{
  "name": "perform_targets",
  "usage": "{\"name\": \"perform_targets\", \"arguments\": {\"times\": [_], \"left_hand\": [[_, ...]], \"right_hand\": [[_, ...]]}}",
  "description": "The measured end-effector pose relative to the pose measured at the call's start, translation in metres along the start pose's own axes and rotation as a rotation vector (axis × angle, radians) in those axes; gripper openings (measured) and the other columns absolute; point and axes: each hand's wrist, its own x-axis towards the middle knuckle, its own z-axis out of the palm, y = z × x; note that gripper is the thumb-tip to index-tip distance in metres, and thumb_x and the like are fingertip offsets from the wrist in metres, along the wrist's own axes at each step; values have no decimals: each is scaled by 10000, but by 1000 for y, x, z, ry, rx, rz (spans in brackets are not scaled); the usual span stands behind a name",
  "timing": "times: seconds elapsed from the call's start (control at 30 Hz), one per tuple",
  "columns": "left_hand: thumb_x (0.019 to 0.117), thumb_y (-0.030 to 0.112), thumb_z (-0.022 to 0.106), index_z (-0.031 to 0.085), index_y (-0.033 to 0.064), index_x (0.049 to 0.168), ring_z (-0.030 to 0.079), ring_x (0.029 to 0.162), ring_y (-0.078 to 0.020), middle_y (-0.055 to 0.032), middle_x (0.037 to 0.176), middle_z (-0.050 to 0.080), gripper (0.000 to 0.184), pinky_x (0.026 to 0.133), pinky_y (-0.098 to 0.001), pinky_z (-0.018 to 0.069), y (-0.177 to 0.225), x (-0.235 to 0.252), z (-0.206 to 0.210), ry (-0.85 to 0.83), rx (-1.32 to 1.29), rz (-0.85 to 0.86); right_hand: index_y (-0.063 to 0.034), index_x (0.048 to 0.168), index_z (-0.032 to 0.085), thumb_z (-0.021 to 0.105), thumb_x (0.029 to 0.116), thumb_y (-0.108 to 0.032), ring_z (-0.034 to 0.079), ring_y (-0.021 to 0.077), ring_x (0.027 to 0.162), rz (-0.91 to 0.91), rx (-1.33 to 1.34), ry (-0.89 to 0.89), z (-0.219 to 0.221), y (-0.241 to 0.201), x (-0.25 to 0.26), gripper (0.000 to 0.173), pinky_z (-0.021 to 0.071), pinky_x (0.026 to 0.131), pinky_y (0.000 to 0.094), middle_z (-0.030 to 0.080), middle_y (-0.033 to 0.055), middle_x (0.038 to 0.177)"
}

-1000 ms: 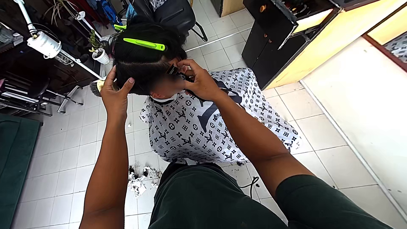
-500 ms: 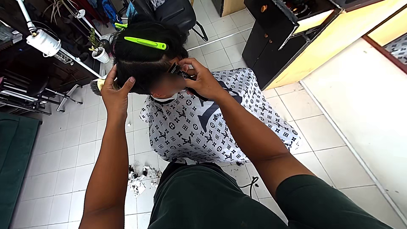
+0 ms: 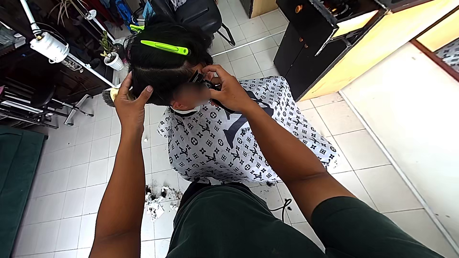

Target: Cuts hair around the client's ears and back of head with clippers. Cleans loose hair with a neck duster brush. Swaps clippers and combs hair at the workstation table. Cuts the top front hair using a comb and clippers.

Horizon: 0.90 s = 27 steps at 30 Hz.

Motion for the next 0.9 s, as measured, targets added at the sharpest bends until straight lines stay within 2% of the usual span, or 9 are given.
{"name": "perform_targets", "arguments": {"times": [0.1, 0.17, 0.2, 0.23, 0.3, 0.37, 0.47, 0.9], "left_hand": [[906, 101, 753, 483, 5, 1471, 588, 1252, -95, -100, 1433, 565, 634, 1051, -250, 493, 2, -1, 0, -2, 15, 1], [907, 109, 753, 490, 12, 1469, 592, 1245, -97, -99, 1424, 572, 628, 1047, -256, 497, 1, 0, 0, -1, 29, -5], [907, 108, 753, 494, 16, 1468, 600, 1236, -97, -96, 1417, 580, 625, 1041, -259, 503, 1, 0, -1, -1, 31, -8], [907, 102, 751, 495, 18, 1469, 604, 1231, -99, -95, 1416, 582, 623, 1038, -259, 506, 1, 0, -1, -2, 28, -11], [903, 82, 750, 497, 14, 1464, 609, 1221, -102, -99, 1407, 585, 620, 1029, -258, 511, 0, 1, -1, -1, 7, -9], [897, 73, 754, 497, 11, 1463, 610, 1220, -107, -102, 1400, 589, 625, 1027, -263, 515, -1, 1, -1, -1, -9, -8], [902, 79, 751, 494, 9, 1466, 610, 1223, -107, -104, 1404, 588, 623, 1030, -266, 514, 0, 0, 0, -3, -10, -11], [904, 85, 750, 493, 10, 1470, 596, 1242, -104, -104, 1420, 578, 626, 1048, -262, 498, -1, 0, -1, -6, 1, -3]], "right_hand": [[-38, 1452, 433, 685, 961, -143, 682, 117, 706, -43, -101, 0, 0, 1, 0, 561, 580, 607, 269, 714, 105, 1066], [-46, 1466, 435, 703, 953, -188, 711, 152, 827, -64, -226, -21, -4, -1, -1, 597, 591, 744, 319, 730, 110, 1065], [-48, 1472, 434, 706, 949, -199, 712, 164, 843, -67, -257, -32, -6, -1, -1, 609, 589, 766, 338, 732, 111, 1050], [-51, 1474, 435, 707, 949, -198, 708, 160, 817, -59, -253, -40, -7, -1, -1, 610, 589, 734, 333, 733, 108, 1038], [-50, 1461, 435, 695, 959, -155, 685, 123, 689, -27, -138, -40, -10, -2, -1, 575, 582, 591, 274, 720, 93, 997], [-53, 1441, 439, 667, 969, -105, 662, 118, 627, 11, 23, -31, -10, -2, 0, 527, 565, 520, 254, 707, 96, 1007], [-56, 1422, 453, 640, 977, -81, 649, 121, 608, 33, 118, -27, -10, -2, 1, 484, 556, 502, 253, 701, 95, 1012], [-59, 1414, 443, 624, 991, -90, 645, 122, 583, 40, 145, -33, -9, -1, 2, 461, 555, 489, 250, 701, 97, 967]]}}
